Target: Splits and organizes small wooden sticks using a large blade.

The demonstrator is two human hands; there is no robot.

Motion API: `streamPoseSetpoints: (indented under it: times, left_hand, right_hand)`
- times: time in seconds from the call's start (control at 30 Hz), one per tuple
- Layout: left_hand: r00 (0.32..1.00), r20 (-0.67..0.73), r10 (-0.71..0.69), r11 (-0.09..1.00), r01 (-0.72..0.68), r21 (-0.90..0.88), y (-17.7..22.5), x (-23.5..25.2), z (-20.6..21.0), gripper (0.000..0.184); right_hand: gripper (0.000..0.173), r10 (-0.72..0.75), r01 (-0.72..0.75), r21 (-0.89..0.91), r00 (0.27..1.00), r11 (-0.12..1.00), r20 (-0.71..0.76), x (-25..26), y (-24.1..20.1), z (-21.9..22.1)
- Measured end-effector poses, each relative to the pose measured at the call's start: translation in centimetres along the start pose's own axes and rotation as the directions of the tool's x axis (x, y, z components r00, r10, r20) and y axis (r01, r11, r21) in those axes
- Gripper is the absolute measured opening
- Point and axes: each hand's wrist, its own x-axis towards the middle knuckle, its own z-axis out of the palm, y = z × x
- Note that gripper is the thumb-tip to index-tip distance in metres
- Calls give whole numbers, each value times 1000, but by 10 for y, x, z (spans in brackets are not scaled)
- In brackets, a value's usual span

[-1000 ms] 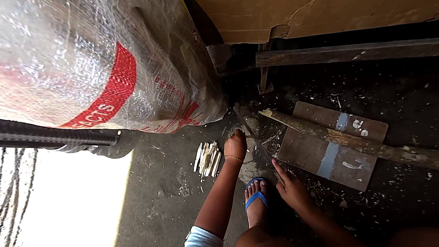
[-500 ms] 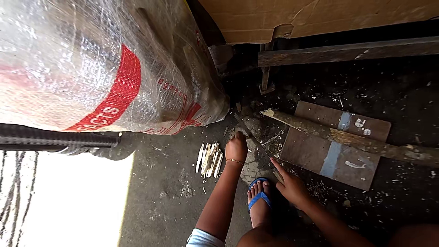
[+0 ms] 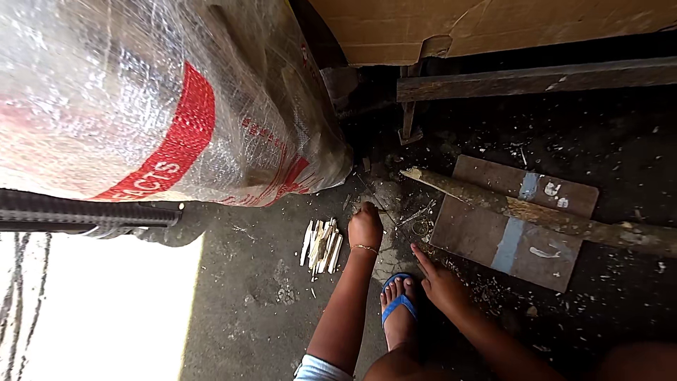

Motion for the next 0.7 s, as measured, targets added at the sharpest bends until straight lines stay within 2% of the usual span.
streamPoseSetpoints:
  times: [0.07, 0.17, 0.23, 0.3, 0.33, 0.4, 0.43, 0.5, 0.57, 0.6, 0.63, 0.67, 0.7]
  left_hand:
    - [1000, -2, 12, 1000, -12, 2, 1, 0, -1, 32]
    - [1000, -11, 11, 1000, -11, -4, 0, -2, 3, 31]
    - [1000, -8, 6, 1000, -6, -7, 1, 0, 0, 31]
    - [1000, -4, 0, 1000, 0, -14, 0, 0, 0, 31]
    - [1000, -8, 1, 1000, -1, -14, 0, 0, 0, 31]
    - [1000, -8, 4, 1000, -4, -13, 1, 0, -1, 31]
    - [1000, -15, 10, 1000, -10, -16, 0, 1, -1, 31]
    - [1000, -24, 10, 1000, -11, -29, -2, 0, 1, 31]
    - [999, -37, 4, 999, -5, -39, -4, -1, 4, 31]
    - [999, -40, -3, 999, 1, -40, -3, 0, 4, 31]
    - [999, -43, -8, 999, 6, -40, -2, 1, 3, 31]
    - [999, -37, -18, 999, 16, -39, 0, 0, 3, 31]
    - [999, -28, -27, 999, 26, -32, 2, -1, 3, 32]
  right_hand:
    - [85, 58, -53, -57, 993, 997, 98, 8, 1, 0]
    - [85, 62, -59, -36, 993, 998, 99, 6, 3, 0]
    - [90, 60, -86, 159, 985, 984, 163, 9, 4, -5]
    - [94, 21, -119, 409, 972, 905, 236, 9, 8, -10]
    - [94, 12, -115, 451, 974, 885, 227, 7, 8, -13]
    - [90, -6, -33, 371, 995, 928, 102, -3, 1, -20]
    - [87, -41, 49, 322, 999, 945, -31, -10, -2, -20]
    - [81, -127, 212, 237, 936, 948, -328, -18, -5, -12]
    - [76, -158, 264, 169, 868, 950, -470, -19, -10, -4]
    - [76, -154, 244, 138, 872, 960, -465, -16, -10, 1]
    - [77, -126, 180, 111, 918, 977, -375, -11, -7, 5]
    - [79, -59, 75, 76, 979, 994, -193, -5, -3, 5]
    - [83, 7, -7, 24, 1000, 1000, -28, 1, 2, 6]
